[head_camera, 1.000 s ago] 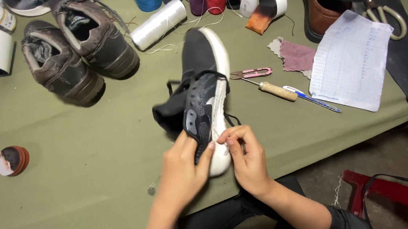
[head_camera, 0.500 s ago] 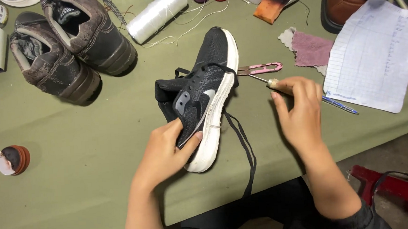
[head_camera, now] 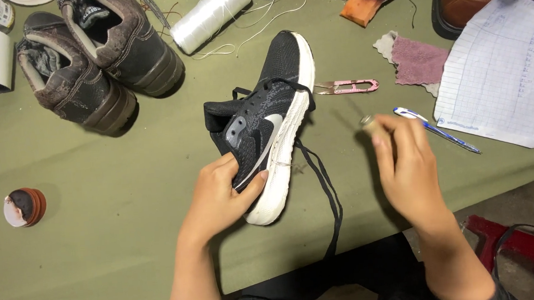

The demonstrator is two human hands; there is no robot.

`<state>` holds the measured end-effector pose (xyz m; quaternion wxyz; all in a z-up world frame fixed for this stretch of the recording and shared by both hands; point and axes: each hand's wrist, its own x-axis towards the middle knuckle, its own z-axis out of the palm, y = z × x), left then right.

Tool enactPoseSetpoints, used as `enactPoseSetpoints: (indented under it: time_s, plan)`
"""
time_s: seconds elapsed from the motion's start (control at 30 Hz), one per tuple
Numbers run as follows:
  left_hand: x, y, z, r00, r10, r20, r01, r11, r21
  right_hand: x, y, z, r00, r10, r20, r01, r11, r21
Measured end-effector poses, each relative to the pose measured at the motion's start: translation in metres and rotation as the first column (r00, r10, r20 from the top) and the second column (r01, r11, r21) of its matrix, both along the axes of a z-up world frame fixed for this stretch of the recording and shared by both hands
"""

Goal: Hand-stitching the sole of a sneaker to the upper using a stitching awl and thread at a repair bench.

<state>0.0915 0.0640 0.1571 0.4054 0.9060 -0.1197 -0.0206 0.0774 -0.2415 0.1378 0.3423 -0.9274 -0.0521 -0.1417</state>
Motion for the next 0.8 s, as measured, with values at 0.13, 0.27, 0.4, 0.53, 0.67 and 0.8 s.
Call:
enactPoseSetpoints:
  time_s: [0.13, 0.27, 0.4, 0.53, 0.67, 0.8]
  plan:
    - [-0.001, -0.001, 0.002, 1.000, 0.002, 0.012, -0.002, 1.000, 0.004, -0.021, 0.011, 0.021, 0.984, 0.159, -0.078, -0.147, 0.979, 0.141]
    - [-0.002, -0.006, 0.009, 0.999, -0.005, 0.043, 0.004, 1.000, 0.007, -0.031, 0.020, 0.021, 0.985, 0.168, -0.048, -0.152, 0.959, 0.240]
    - [-0.003, -0.001, -0.001, 1.000, 0.011, 0.017, -0.011, 1.000, 0.022, -0.032, 0.030, 0.028, 0.983, 0.183, 0.029, -0.184, 0.941, 0.282]
    - [-0.002, -0.006, 0.004, 1.000, 0.010, 0.025, -0.011, 1.000, 0.028, -0.031, 0.038, 0.033, 0.982, 0.182, 0.060, -0.191, 0.943, 0.272]
    - [-0.002, -0.006, 0.006, 0.999, 0.005, 0.037, -0.006, 0.999, 0.043, -0.030, 0.039, 0.033, 0.981, 0.181, 0.072, -0.194, 0.950, 0.244]
    - [-0.004, -0.004, 0.000, 0.999, -0.006, 0.053, 0.003, 0.999, 0.045, -0.029, 0.038, 0.035, 0.974, 0.196, 0.113, -0.214, 0.959, 0.187]
